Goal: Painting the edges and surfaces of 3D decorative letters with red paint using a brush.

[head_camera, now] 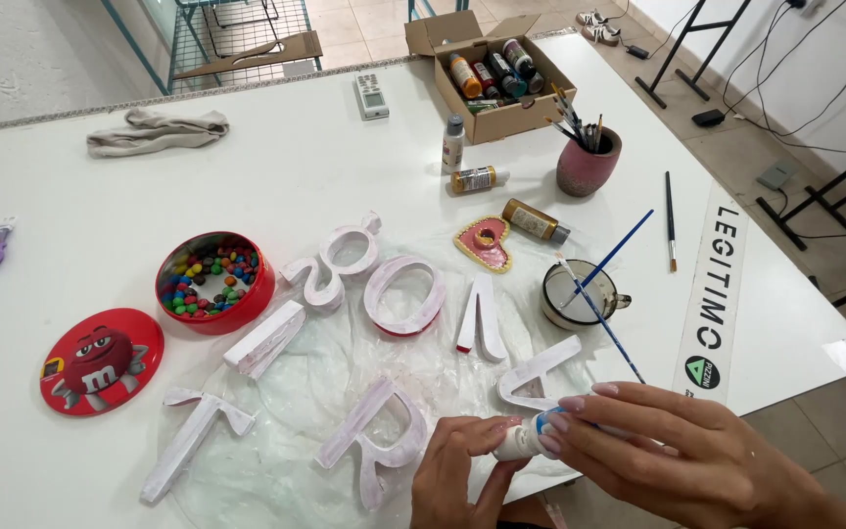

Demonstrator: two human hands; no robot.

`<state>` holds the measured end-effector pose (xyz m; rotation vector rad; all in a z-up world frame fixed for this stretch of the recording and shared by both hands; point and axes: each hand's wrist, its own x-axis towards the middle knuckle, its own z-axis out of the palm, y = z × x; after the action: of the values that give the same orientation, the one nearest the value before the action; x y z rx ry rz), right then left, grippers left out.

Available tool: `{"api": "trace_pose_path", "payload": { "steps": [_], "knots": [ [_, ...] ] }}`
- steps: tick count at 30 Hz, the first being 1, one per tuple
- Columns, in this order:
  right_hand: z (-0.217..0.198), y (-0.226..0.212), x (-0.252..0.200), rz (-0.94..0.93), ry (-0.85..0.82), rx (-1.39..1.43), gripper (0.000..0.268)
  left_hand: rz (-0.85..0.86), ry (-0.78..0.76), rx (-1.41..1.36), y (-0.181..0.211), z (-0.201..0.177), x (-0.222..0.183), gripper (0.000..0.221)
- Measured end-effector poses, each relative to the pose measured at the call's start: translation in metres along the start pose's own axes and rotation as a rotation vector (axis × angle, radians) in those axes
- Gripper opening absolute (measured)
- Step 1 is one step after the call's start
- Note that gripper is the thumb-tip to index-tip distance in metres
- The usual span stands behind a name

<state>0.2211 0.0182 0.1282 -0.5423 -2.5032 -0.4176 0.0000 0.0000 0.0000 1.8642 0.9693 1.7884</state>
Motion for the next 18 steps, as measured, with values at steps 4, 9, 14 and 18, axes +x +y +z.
{"api": "trace_pose_path", "payload": {
  "steps": [4, 9, 14, 18],
  "knots": [
    [0.002, 0.000, -0.004, -0.029, -0.003, -0.030, 0.028, -0.011, 0.013, -0.010, 0.001, -0.001, 0.001, 0.028],
    [-0.002, -0.003, -0.012, -0.032, -0.068, -0.066, 0.032, -0.037, 0.074, -0.102, 0.006, 0.001, 0.002, 0.034],
    [0.014, 0.017, -0.060, 0.207, 0.082, -0.022, 0.032, -0.330, 0.073, -0.315, 0.007, -0.006, -0.001, 0.035],
    [0.041, 0.036, -0.100, 0.840, 0.496, 0.388, 0.045, -0.441, -0.004, -0.530, -0.015, 0.000, -0.020, 0.037]
  ]
}}
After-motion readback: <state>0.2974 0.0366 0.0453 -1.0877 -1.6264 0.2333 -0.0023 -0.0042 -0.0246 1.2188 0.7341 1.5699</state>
